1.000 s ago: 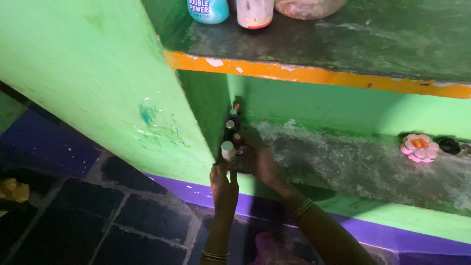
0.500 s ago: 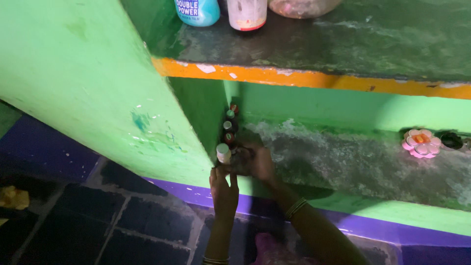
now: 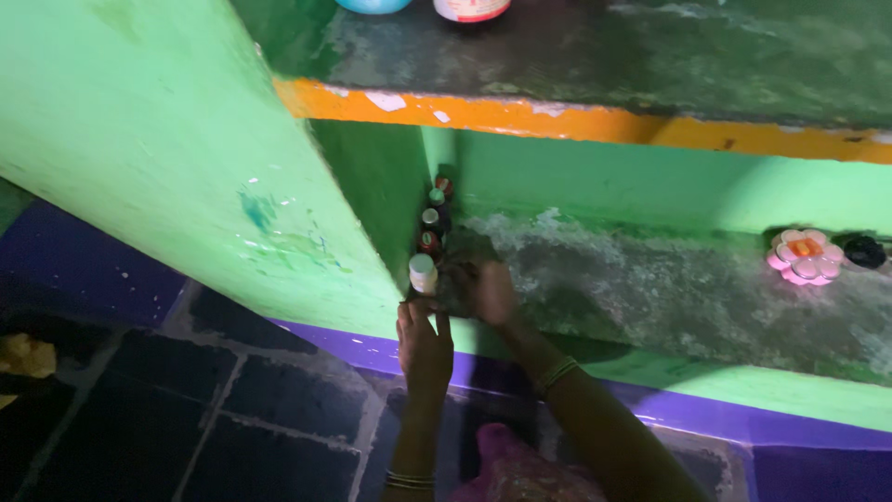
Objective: The person organizes various items on a two-level wall shelf by picking them up and repositioning them, including small bottles, a jar, and a flower-shaped object.
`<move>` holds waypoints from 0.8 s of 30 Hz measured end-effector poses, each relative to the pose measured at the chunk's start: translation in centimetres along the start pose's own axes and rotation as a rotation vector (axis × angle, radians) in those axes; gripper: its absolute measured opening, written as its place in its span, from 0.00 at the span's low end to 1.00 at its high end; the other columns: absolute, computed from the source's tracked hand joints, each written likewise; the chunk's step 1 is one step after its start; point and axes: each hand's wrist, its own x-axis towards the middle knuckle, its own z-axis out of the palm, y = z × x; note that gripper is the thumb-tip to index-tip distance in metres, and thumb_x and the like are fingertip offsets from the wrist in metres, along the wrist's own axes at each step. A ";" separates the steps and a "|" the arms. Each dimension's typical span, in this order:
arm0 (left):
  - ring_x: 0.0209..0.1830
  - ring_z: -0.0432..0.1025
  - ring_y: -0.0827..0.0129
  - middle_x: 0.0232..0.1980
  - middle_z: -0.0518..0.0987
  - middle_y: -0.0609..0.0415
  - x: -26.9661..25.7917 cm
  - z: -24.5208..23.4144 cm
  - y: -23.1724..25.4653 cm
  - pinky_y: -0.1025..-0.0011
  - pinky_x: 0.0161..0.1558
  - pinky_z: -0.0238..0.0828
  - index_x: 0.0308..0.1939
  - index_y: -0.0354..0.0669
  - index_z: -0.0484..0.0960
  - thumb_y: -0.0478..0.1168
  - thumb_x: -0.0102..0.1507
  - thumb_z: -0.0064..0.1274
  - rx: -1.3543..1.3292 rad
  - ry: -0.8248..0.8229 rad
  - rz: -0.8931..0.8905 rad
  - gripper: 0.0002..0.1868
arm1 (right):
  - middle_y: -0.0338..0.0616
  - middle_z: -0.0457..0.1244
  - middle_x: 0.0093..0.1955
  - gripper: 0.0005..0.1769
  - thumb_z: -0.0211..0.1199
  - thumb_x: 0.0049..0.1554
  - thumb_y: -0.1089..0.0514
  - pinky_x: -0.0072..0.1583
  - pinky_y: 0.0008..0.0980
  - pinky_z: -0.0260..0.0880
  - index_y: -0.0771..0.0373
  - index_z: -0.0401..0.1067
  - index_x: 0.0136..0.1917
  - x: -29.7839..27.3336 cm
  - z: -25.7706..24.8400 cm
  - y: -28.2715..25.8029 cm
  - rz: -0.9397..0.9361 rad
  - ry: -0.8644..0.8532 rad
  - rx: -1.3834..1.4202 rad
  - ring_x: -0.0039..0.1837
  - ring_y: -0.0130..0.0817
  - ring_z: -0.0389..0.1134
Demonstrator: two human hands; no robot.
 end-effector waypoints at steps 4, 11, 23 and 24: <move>0.51 0.72 0.51 0.49 0.77 0.51 -0.1 -0.4 -0.1 0.53 0.53 0.69 0.47 0.46 0.76 0.44 0.67 0.53 0.043 -0.010 -0.035 0.09 | 0.50 0.73 0.46 0.09 0.62 0.59 0.59 0.49 0.34 0.77 0.63 0.78 0.52 -0.5 0.1 0.3 -0.006 -0.006 -0.023 0.46 0.38 0.77; 0.53 0.72 0.52 0.50 0.78 0.53 -0.5 -0.4 -0.2 0.52 0.52 0.69 0.47 0.48 0.76 0.47 0.66 0.55 0.118 -0.024 -0.028 0.11 | 0.54 0.71 0.42 0.09 0.67 0.56 0.57 0.45 0.40 0.72 0.63 0.80 0.48 -5.2 -1.6 2.8 0.067 0.031 -0.257 0.41 0.47 0.74; 0.50 0.75 0.54 0.46 0.82 0.52 -1.9 1.7 0.9 0.54 0.53 0.72 0.47 0.48 0.80 0.44 0.68 0.55 0.347 0.114 0.078 0.07 | 0.47 0.73 0.42 0.10 0.71 0.54 0.56 0.44 0.31 0.73 0.61 0.80 0.49 -14.3 -18.7 4.0 0.178 0.212 -0.291 0.40 0.31 0.74; 0.49 0.75 0.53 0.45 0.82 0.52 -2.4 2.2 1.7 0.53 0.52 0.71 0.47 0.47 0.80 0.44 0.66 0.56 0.352 0.143 0.129 0.09 | 0.47 0.74 0.41 0.09 0.71 0.55 0.57 0.45 0.30 0.73 0.62 0.80 0.48 -15.1 -20.3 4.8 0.215 0.243 -0.251 0.41 0.30 0.74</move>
